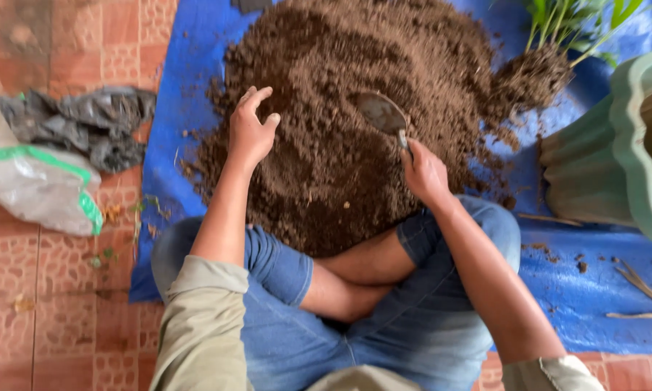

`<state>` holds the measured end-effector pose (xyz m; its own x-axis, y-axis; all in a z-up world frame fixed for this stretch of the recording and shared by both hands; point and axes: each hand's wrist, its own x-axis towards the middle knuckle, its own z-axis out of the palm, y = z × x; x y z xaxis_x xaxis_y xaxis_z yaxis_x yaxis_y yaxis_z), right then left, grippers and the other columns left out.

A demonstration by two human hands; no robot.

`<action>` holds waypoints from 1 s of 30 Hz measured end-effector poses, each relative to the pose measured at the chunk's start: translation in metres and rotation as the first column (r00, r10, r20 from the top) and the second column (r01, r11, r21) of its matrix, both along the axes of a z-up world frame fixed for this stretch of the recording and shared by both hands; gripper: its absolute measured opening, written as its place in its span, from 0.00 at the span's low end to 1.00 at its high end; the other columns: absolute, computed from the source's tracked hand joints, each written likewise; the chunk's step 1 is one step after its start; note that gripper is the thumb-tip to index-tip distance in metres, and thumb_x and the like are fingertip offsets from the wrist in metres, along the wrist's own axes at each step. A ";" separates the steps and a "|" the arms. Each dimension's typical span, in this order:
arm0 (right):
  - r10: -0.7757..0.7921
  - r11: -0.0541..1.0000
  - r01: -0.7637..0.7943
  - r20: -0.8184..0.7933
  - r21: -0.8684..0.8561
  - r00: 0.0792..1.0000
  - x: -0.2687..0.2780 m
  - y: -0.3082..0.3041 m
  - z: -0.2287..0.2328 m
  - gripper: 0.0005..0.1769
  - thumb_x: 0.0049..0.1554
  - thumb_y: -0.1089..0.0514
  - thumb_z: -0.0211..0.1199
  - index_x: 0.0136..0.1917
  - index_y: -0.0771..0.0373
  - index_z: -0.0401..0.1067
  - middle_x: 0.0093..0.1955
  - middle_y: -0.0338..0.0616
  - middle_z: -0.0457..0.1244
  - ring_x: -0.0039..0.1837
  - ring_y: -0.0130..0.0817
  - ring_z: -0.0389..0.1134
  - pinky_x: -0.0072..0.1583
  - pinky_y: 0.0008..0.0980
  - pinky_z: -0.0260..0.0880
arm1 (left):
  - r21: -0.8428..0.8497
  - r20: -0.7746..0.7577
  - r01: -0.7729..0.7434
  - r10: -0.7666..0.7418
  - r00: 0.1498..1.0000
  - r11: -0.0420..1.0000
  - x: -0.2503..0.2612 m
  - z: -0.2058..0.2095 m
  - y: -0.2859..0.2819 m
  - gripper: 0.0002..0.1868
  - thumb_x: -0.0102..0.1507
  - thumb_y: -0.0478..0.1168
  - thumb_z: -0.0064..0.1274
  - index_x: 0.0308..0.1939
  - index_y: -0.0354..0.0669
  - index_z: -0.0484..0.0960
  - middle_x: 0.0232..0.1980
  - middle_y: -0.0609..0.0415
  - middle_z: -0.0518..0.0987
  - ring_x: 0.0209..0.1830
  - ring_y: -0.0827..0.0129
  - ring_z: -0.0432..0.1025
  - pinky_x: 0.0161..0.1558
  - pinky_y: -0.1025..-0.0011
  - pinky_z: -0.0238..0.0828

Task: Mixing and breaking up clumps of soil on a tarp using hands and a trowel in preparation for potting.

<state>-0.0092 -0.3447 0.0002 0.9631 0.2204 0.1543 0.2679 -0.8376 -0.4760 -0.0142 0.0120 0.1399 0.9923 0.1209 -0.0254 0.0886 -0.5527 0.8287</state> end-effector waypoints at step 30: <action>0.383 0.924 -0.177 -0.801 0.340 0.461 -0.131 0.222 -0.067 0.24 0.65 0.46 0.58 0.40 0.68 0.78 0.33 0.42 0.66 0.33 0.29 0.61 0.36 0.33 0.66 | -0.395 0.593 -0.022 0.273 0.757 0.919 -0.087 0.098 -0.018 0.18 0.67 0.38 0.57 0.61 0.40 0.74 0.61 0.38 0.76 0.65 0.44 0.73 0.68 0.50 0.78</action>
